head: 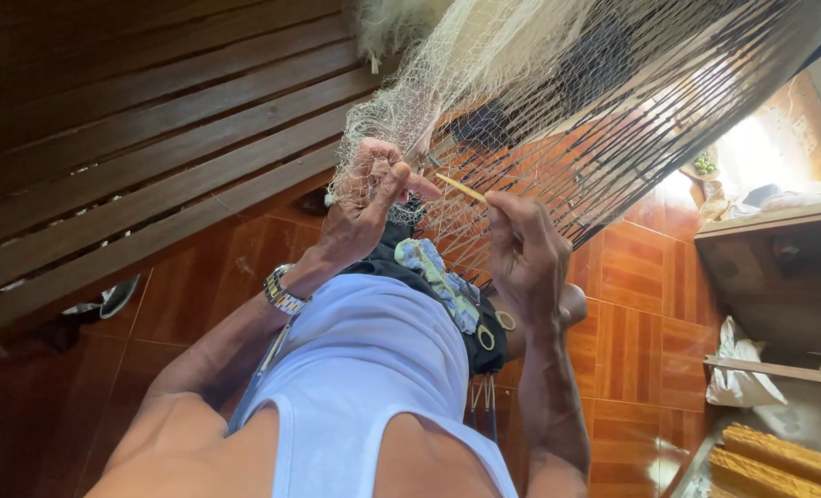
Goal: Repairing a fishing net by threading line through the mesh and tying knots using a shuttle and scissors
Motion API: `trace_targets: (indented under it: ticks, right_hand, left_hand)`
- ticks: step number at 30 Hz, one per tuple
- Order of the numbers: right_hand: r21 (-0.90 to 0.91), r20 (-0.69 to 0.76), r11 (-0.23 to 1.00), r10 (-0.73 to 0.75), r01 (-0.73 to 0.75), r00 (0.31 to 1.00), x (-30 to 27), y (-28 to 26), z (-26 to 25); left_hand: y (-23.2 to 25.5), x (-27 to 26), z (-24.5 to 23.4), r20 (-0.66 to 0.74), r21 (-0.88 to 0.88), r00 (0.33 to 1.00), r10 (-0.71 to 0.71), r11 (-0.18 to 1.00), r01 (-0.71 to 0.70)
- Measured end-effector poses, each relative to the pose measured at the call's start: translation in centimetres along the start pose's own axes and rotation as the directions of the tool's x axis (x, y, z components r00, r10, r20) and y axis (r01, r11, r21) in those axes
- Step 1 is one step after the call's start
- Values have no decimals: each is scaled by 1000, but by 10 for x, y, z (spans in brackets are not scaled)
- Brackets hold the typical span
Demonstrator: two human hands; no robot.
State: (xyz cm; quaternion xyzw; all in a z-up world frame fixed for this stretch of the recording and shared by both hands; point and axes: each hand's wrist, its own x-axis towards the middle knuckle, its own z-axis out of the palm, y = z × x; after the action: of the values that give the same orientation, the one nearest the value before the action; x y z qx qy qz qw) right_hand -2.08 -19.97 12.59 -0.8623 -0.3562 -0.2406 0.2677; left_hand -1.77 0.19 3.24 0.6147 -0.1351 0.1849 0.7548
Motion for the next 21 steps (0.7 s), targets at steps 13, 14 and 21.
trace_targets:
  ticks: [13,14,21]
  right_hand:
    - [47,120,999,-17,12,993,23,0,-6]
    - [79,135,997,3,-14,991,22,1,-6]
    - [220,186,973,33,-75,982,22,14,-8]
  left_hand:
    - [8,1,4,-10,23,1000,-24,999,24]
    - [6,1,3,18,19,1000,-24,1000,23]
    - [11,2,6,-5,-12,999,-43,999,43]
